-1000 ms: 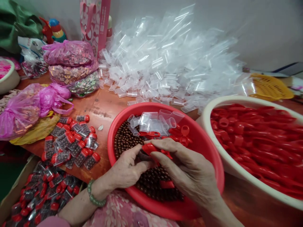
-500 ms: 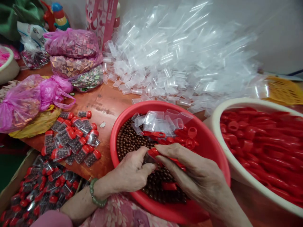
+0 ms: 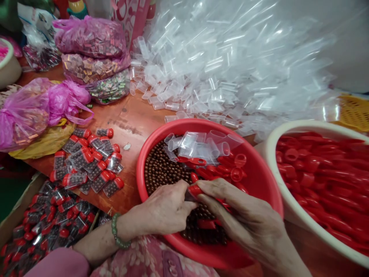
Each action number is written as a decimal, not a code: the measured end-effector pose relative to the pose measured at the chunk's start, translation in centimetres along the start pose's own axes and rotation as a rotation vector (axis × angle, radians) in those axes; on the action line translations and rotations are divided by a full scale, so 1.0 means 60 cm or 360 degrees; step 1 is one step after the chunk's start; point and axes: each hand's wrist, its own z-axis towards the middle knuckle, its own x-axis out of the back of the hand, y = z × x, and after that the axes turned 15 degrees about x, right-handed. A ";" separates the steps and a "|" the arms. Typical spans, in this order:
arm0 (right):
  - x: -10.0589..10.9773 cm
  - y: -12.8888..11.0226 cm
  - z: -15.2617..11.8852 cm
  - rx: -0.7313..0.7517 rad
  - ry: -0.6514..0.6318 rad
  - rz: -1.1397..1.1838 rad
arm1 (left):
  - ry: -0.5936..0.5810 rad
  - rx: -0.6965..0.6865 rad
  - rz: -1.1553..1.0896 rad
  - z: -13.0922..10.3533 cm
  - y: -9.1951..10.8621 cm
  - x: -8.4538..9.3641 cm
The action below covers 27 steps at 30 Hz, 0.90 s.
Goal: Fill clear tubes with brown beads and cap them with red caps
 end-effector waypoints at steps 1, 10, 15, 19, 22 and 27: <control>0.001 0.001 -0.001 -0.0032 -0.0002 0.0004 | -0.0021 0.0009 -0.0033 0.001 0.001 0.001; -0.010 -0.007 -0.004 0.0000 -0.0023 -0.0119 | -0.0011 0.0061 -0.0004 0.005 -0.001 0.000; -0.022 -0.013 -0.009 0.0109 -0.0084 -0.0463 | -0.0052 0.0069 -0.0265 0.007 -0.003 -0.001; -0.031 -0.013 -0.012 0.0178 -0.0262 -0.0668 | -0.0335 0.0125 -0.1006 0.015 0.002 0.001; -0.041 -0.012 -0.010 0.0253 -0.0265 -0.0843 | -0.0604 0.0219 -0.1422 0.019 0.002 0.003; -0.047 -0.011 -0.002 0.0417 -0.0136 -0.0939 | -0.0734 0.0372 -0.1763 0.022 -0.004 -0.004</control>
